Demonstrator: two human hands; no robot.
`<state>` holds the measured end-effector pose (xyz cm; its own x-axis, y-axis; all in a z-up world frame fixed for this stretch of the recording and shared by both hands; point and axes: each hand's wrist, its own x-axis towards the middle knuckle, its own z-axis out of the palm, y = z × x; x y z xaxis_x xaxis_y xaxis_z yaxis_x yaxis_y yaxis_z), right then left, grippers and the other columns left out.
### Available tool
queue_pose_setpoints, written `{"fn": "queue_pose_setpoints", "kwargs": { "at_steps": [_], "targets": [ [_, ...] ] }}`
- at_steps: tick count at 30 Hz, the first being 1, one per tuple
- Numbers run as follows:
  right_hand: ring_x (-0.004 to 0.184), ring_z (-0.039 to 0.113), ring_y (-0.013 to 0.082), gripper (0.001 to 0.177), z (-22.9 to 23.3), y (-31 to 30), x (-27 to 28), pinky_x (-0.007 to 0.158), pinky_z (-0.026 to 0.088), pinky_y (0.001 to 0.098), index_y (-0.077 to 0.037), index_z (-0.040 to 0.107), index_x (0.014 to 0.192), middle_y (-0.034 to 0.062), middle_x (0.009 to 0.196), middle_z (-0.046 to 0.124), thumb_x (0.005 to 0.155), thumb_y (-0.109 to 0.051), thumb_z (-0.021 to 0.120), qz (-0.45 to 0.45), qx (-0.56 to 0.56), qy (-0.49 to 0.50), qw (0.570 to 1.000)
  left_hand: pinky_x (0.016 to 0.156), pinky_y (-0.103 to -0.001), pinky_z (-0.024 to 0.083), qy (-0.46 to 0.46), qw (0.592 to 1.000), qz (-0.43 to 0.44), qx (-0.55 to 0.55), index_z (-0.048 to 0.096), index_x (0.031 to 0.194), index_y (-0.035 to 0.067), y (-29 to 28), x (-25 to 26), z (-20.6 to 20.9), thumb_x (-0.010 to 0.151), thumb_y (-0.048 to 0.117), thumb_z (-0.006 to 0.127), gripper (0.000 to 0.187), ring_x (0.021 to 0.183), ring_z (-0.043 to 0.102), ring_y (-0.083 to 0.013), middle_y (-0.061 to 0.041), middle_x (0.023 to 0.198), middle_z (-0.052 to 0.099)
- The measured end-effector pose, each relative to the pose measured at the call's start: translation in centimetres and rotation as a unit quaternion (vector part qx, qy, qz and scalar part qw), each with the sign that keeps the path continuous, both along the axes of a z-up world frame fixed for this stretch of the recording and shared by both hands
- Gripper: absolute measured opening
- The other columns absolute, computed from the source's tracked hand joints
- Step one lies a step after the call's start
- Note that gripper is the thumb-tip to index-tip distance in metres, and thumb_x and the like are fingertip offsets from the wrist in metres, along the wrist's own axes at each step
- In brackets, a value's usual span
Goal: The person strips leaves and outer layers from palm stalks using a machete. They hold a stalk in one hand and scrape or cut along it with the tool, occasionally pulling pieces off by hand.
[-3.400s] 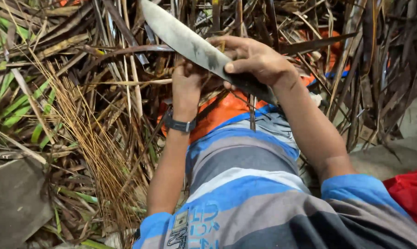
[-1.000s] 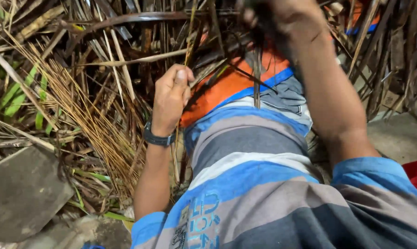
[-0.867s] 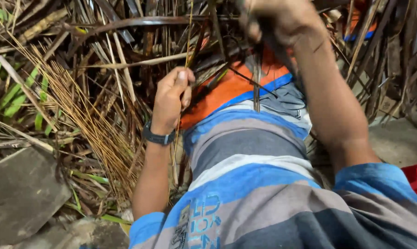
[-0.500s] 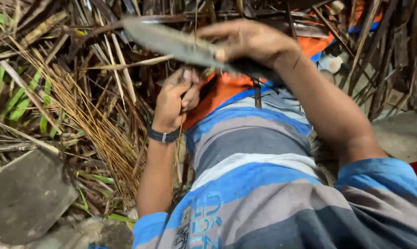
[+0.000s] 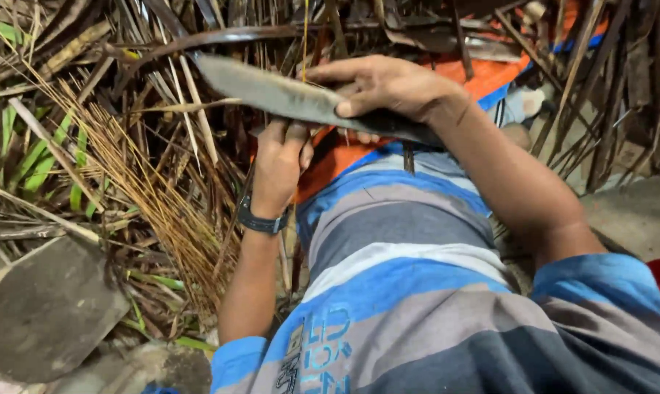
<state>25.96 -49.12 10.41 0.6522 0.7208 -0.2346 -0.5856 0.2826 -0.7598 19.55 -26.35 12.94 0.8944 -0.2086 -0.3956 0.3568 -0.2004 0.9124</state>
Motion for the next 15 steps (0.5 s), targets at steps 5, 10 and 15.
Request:
{"fn": "queue_pose_setpoints", "kwargs": {
  "at_steps": [5,10,15],
  "targets": [
    [0.118,0.061,0.0166,0.073,-1.7,-0.3,1.1,0.094,0.053,0.0207,0.001,0.046,0.15,0.0115,0.147,0.058,0.085,-0.021,0.071,0.005,-0.071,-0.093,0.993,0.049,-0.027,0.034,-0.067,0.997,-0.035,0.027,0.057,0.094,0.009,0.2,-0.3,-0.6,0.109,0.04,0.041,0.038,0.049,0.039,-0.0089,0.001,0.055,0.042],
    [0.059,0.066,0.0116,0.044,-4.3,-5.0,3.2,0.049,0.056,0.0204,-0.009,0.057,0.127,0.0064,0.09,0.068,0.086,-0.017,0.072,-0.155,-0.105,0.017,0.982,0.047,-0.025,0.03,-0.048,0.998,-0.035,0.003,0.057,0.096,0.009,0.4,-1.4,-0.3,0.108,0.044,0.04,0.04,0.046,0.035,-0.0073,0.002,0.055,0.039],
    [0.05,0.049,0.0066,0.044,0.4,-2.5,2.4,0.04,0.039,0.018,-0.011,0.051,0.108,-0.002,0.078,0.049,0.087,-0.041,0.075,-0.112,-0.055,-0.092,0.988,0.068,-0.033,0.047,-0.142,0.979,0.055,0.133,0.067,0.098,0.012,0.4,-1.4,-3.0,0.105,0.03,0.043,0.03,0.07,0.057,-0.0141,0.0,0.086,0.066]
  ]
}}
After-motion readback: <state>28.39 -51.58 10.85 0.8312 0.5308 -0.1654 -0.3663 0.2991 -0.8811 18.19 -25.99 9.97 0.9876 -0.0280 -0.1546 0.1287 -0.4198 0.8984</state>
